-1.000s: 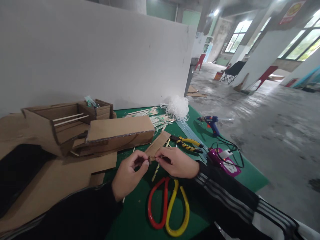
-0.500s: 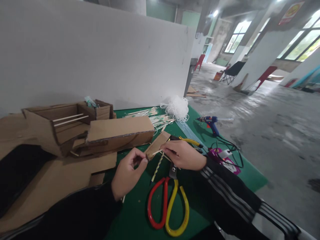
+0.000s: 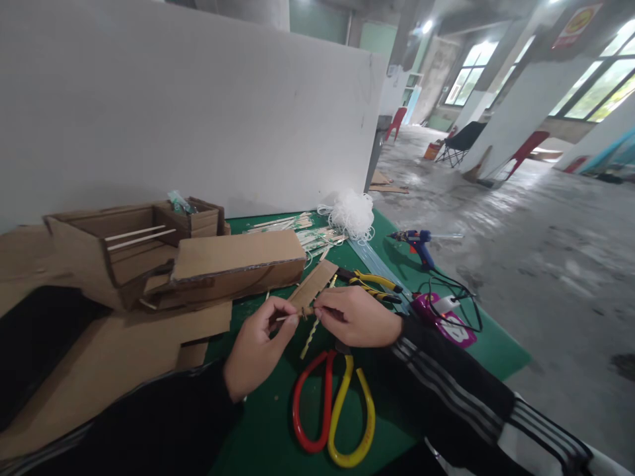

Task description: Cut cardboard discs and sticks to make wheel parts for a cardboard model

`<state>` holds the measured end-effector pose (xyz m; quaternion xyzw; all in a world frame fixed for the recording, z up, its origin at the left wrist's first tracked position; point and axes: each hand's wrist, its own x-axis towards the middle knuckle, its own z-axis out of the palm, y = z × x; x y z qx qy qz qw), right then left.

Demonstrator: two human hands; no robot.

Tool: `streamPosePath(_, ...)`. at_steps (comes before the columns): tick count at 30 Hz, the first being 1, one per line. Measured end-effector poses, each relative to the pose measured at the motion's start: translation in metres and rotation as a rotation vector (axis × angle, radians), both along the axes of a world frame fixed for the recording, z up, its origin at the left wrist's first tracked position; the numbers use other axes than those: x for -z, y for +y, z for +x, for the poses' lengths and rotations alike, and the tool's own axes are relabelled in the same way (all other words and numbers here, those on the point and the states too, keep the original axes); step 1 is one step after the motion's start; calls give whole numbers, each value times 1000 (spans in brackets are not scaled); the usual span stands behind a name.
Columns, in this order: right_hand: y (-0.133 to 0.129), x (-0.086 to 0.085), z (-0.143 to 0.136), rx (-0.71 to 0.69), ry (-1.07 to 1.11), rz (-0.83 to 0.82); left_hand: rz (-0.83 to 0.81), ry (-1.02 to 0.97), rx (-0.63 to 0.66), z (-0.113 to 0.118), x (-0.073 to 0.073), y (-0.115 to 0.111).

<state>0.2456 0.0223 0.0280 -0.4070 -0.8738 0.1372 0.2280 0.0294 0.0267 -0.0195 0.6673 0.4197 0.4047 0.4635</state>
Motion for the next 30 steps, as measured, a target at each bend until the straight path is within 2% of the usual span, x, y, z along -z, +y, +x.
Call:
streamPosePath(6, 2, -1, 3, 25, -17, 1, 8, -1, -18, -1, -2, 1)
streamPosePath(11, 1, 1, 3, 14, -41, -5, 36, 82, -6, -5, -4, 1)
streamPosePath(16, 0, 5, 0, -18, -61, -9, 37, 78, 15, -5, -1, 1)
streamPosePath(24, 0, 7, -4, 49, -38, -4, -57, -17, 36, -1, -4, 3)
streamPosePath(30, 0, 7, -4, 44, -21, -12, -102, -20, 50, 2, -7, 2)
